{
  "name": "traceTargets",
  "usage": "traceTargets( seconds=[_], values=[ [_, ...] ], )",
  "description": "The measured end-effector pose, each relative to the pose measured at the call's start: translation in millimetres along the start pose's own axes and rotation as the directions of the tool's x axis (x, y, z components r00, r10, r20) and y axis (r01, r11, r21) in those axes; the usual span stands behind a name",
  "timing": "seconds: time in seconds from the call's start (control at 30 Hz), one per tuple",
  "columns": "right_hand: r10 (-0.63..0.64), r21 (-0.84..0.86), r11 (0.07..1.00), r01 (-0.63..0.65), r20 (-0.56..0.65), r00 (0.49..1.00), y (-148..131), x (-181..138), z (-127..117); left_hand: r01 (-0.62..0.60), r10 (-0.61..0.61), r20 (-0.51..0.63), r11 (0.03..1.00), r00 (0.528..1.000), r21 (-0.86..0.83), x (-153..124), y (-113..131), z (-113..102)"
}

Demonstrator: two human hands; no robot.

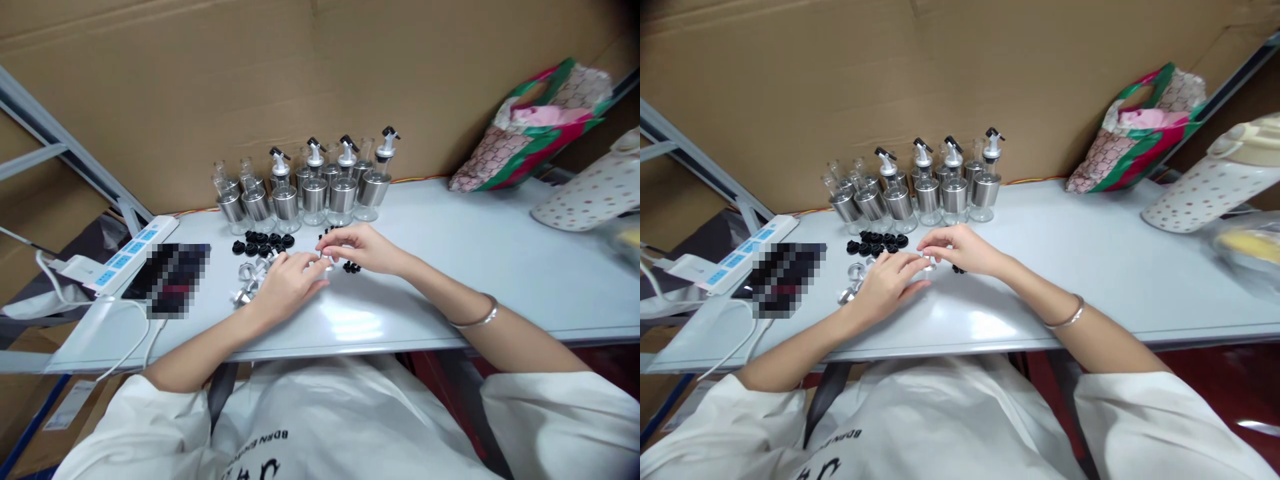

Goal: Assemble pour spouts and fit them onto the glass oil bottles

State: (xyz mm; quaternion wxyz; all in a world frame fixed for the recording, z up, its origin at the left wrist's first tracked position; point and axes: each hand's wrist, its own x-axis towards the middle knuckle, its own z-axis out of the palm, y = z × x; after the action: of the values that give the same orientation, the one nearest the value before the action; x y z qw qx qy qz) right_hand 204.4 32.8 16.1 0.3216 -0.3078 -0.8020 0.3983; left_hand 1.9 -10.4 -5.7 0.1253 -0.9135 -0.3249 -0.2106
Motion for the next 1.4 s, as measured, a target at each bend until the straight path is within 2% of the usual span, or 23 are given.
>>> traceTargets(
  seconds=[0.13,0.27,0.33,0.47,0.67,0.87,1.03,1.1,1.2,1.3,1.4],
  values=[
    [0.022,0.000,1.000,-0.022,-0.007,1.000,-2.1,-0.5,0.7,-0.025,0.026,0.036,1.000,0.999,-0.014,0.1,5.3,5.2],
    [-0.019,-0.241,0.970,0.010,-0.036,0.999,-2.3,-1.3,-11.1,-0.035,0.043,0.148,0.998,0.988,-0.054,-0.9,13.6,11.5],
    [-0.045,-0.414,0.909,0.051,0.024,0.999,-0.7,-2.0,-19.0,-0.042,0.058,0.216,0.996,0.975,-0.077,-1.6,17.2,14.0],
    [0.043,-0.589,0.804,0.083,0.197,0.979,4.0,-4.7,-24.9,-0.046,0.078,0.265,0.991,0.961,-0.124,-1.9,14.1,15.0],
    [0.128,-0.738,0.667,0.101,0.248,0.960,10.9,-7.7,-18.9,0.061,-0.015,0.231,0.980,0.973,-0.191,-1.6,0.6,15.6],
    [0.160,-0.758,0.649,0.067,0.222,0.962,15.5,-8.8,-18.6,0.069,-0.025,0.224,0.979,0.974,-0.194,-1.3,1.1,14.6],
    [0.144,-0.724,0.686,0.069,0.229,0.963,9.5,-7.2,-17.8,0.060,-0.028,0.174,0.981,0.984,-0.185,-1.6,0.6,12.0],
    [0.105,-0.681,0.730,0.060,0.198,0.974,4.6,-6.3,-17.8,0.059,-0.028,0.153,0.978,0.988,-0.201,-2.1,0.5,12.1],
    [-0.004,-0.543,0.839,0.049,0.083,0.997,-3.0,-6.3,-17.2,0.071,-0.043,0.121,0.970,0.992,-0.234,-2.6,0.9,12.4],
    [-0.102,-0.388,0.918,0.087,-0.020,0.995,-8.4,-7.7,-15.2,0.077,-0.064,0.058,0.961,0.996,-0.266,-3.2,1.2,11.9],
    [-0.136,-0.271,0.956,0.108,-0.084,0.987,-10.0,-9.2,-12.8,0.080,-0.084,0.000,0.953,0.996,-0.294,-3.8,1.4,11.6]
  ],
)
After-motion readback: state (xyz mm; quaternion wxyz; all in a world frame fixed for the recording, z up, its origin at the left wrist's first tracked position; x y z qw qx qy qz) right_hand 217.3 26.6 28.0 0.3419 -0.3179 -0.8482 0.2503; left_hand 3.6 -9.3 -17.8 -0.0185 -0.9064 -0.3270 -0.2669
